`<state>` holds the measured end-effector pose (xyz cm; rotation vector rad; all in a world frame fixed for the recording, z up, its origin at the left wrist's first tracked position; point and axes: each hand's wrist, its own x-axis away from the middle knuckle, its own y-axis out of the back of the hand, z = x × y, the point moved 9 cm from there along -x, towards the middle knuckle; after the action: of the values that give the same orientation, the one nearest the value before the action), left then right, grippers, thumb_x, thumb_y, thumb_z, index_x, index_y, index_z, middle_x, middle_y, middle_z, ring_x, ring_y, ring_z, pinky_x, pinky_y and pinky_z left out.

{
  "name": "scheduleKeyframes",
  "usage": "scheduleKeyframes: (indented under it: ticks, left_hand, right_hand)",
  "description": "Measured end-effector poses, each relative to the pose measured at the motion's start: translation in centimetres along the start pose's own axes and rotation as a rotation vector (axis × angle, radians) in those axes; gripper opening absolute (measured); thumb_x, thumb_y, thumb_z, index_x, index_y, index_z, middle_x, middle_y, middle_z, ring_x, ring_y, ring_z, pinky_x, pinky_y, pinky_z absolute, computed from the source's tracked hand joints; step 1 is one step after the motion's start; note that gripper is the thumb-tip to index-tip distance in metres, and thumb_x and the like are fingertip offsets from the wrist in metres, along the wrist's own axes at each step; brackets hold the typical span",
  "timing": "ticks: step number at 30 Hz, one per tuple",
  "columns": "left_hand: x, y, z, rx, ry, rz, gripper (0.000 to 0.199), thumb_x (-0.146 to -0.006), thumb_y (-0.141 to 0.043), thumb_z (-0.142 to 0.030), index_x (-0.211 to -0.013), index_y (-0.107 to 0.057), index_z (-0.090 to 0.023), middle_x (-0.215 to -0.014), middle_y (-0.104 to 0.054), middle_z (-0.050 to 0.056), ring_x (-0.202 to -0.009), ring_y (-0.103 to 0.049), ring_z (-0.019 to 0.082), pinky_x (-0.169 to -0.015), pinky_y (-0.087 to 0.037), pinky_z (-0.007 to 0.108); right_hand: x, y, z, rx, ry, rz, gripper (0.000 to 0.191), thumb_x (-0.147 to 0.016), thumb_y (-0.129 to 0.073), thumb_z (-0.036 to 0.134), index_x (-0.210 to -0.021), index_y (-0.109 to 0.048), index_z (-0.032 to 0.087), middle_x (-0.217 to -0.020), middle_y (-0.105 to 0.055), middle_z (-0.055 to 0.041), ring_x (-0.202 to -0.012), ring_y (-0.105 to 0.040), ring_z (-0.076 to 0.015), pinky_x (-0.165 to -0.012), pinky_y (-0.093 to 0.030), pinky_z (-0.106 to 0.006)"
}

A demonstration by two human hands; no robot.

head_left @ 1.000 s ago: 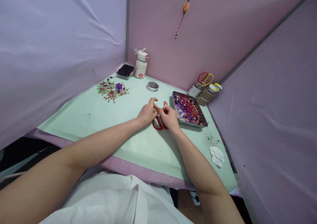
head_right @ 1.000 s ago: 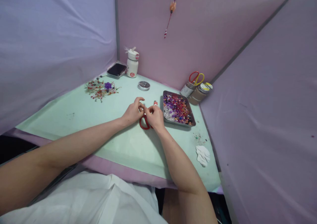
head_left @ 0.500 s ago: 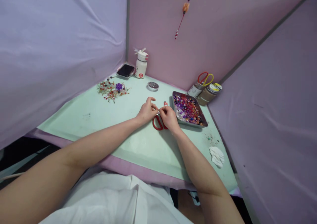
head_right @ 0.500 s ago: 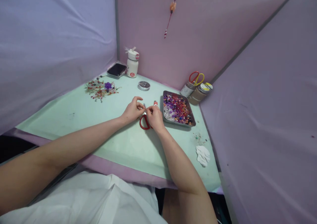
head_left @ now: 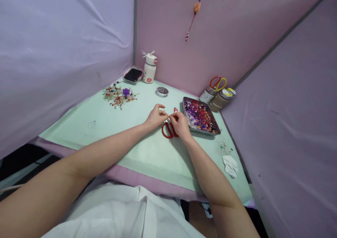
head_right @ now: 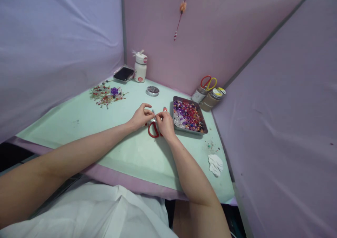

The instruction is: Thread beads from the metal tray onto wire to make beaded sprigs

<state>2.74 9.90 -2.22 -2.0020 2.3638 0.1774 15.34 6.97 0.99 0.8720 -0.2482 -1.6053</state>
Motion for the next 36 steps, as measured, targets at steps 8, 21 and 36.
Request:
scheduleKeyframes:
  ticks: [8,21,36]
  left_hand:
    - [0.1,0.2,0.4,0.151,0.111,-0.015,0.040,-0.069,-0.064,-0.014,-0.102,-0.042,-0.020,-0.072,-0.063,-0.003,-0.056,-0.054,0.008,-0.057,-0.039,0.022]
    - [0.1,0.2,0.5,0.168,0.120,-0.025,0.039,-0.069,-0.064,-0.012,-0.101,-0.043,-0.019,-0.073,-0.063,-0.003,-0.056,-0.054,0.008,-0.056,-0.038,0.021]
    - [0.2,-0.2,0.3,0.173,0.114,0.023,0.033,-0.070,-0.063,-0.015,-0.098,-0.047,-0.019,-0.075,-0.063,-0.002,-0.060,-0.055,0.009,-0.055,-0.038,0.021]
  right_hand:
    - [-0.4,0.9,-0.7,0.021,-0.024,-0.051,0.019,-0.084,-0.047,0.027,-0.080,-0.063,0.018,-0.085,-0.063,-0.0071,-0.085,-0.056,-0.0200,-0.083,-0.041,-0.034]
    - [-0.1,0.5,0.6,-0.028,0.078,-0.027,0.014,-0.081,-0.053,0.024,-0.081,-0.065,0.020,-0.084,-0.063,-0.0050,-0.078,-0.057,-0.0182,-0.078,-0.044,-0.032]
    - [0.0,0.6,1.1,-0.018,0.101,-0.025,0.014,-0.083,-0.048,0.026,-0.076,-0.060,0.020,-0.079,-0.059,-0.0031,-0.075,-0.054,-0.0172,-0.079,-0.044,-0.033]
